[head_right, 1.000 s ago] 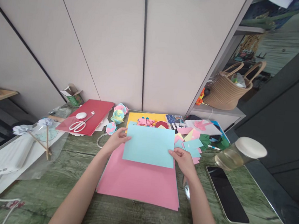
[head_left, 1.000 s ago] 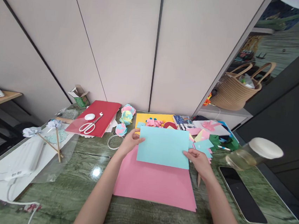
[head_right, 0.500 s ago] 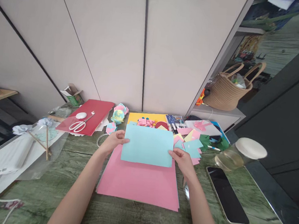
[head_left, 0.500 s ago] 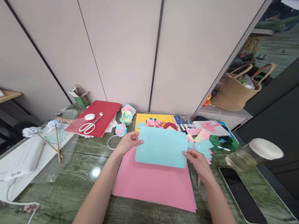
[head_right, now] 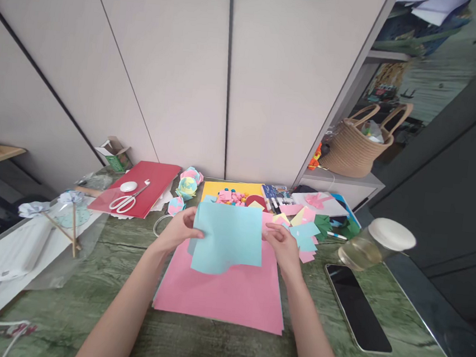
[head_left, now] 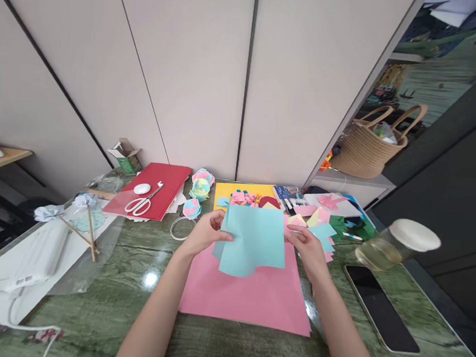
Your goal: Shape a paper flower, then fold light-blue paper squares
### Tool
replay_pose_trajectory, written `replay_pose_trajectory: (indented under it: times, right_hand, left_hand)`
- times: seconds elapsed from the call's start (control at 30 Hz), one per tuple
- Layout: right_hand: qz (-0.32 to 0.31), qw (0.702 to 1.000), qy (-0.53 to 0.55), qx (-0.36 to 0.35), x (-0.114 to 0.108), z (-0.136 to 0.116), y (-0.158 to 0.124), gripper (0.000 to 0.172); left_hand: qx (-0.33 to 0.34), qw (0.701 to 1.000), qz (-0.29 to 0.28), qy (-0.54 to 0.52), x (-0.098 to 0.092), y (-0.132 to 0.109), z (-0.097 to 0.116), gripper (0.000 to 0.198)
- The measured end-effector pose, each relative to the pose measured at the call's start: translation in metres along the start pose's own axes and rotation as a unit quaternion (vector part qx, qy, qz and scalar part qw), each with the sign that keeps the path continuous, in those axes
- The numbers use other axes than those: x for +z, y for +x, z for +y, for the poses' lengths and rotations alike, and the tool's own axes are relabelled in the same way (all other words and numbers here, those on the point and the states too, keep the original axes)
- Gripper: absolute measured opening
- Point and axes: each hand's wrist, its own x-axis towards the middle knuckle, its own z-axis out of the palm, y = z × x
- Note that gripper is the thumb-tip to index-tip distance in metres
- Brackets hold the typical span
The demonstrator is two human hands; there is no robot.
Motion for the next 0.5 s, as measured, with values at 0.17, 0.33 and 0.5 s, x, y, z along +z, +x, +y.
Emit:
replay_pose_trajectory:
  times: [0.17,0.33,0.5]
  right_hand:
    - [-0.049,0.997,0.053,-0.02,0.015,-0.022,0.005,0.031]
    - [-0.091,0.99,0.11,0.02,0.029,-0.033,0.008,0.037]
    - [-0.141,0.984,0.107,0.029,0.028,-0.037,0.003,0.043]
  left_hand:
    - [0.03,0.999,-0.036,-0.005,0.007,-0.006,0.008,0.055]
    - [0.05,0.997,-0.053,0.01,0.01,-0.01,0.011,0.056]
    - [0.057,0.996,-0.057,0.031,0.007,-0.013,0.012,0.053]
